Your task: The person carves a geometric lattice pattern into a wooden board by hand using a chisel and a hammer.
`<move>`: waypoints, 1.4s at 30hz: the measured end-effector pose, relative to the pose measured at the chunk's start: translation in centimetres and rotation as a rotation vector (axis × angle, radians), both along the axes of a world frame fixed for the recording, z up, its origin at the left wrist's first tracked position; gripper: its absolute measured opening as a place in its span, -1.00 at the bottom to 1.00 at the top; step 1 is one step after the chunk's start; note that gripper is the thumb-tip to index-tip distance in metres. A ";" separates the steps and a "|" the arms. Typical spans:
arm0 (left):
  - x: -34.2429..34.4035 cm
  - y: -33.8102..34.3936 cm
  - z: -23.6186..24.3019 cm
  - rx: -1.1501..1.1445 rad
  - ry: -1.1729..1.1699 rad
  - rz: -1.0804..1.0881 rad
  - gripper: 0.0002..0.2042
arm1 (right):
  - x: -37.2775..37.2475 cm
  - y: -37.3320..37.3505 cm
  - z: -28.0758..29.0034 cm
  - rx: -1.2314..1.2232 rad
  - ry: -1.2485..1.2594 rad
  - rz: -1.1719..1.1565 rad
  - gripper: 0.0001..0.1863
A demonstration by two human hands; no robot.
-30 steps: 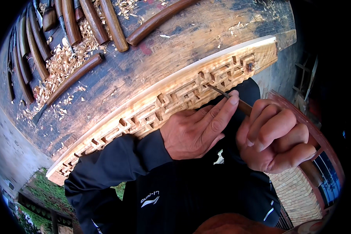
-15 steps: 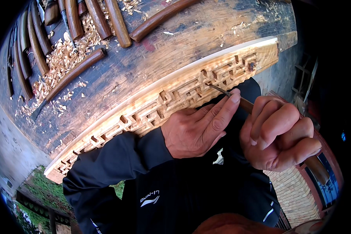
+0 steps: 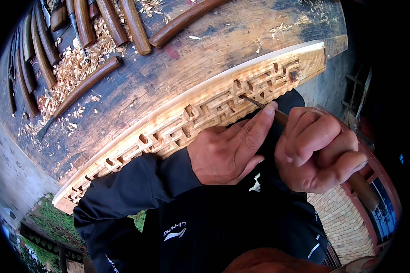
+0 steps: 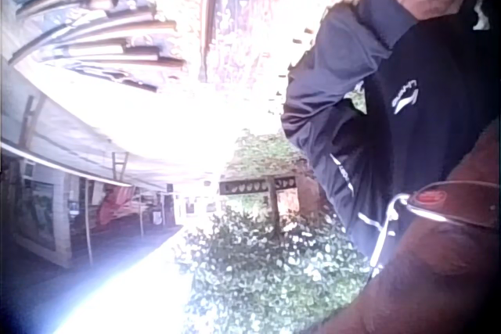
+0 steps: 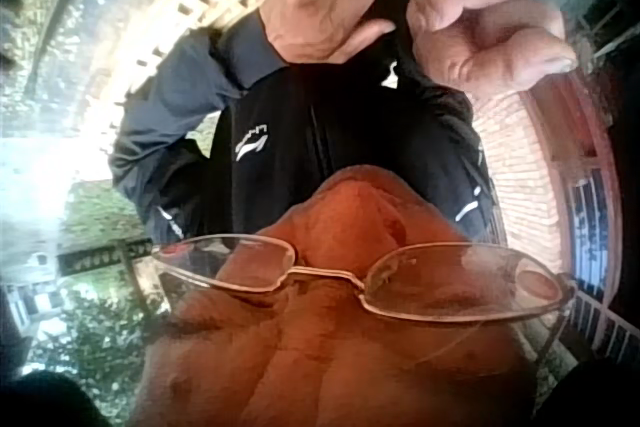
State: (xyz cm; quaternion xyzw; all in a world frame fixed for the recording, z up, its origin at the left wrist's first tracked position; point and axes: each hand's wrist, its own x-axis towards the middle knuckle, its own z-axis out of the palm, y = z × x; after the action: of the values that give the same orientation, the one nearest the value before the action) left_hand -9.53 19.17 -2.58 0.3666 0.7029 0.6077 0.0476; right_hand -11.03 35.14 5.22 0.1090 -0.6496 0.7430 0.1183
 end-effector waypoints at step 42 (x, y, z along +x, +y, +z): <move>0.2 0.4 0.0 -0.012 0.032 0.049 -0.19 | 1.0 0.4 -1.1 0.125 0.206 -0.016 -0.55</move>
State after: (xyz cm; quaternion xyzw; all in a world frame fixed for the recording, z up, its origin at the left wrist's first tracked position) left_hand -9.38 19.55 -2.57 0.3584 0.7160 0.5985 0.0237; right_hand -9.99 35.50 4.13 0.1869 -0.6799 0.6851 0.1832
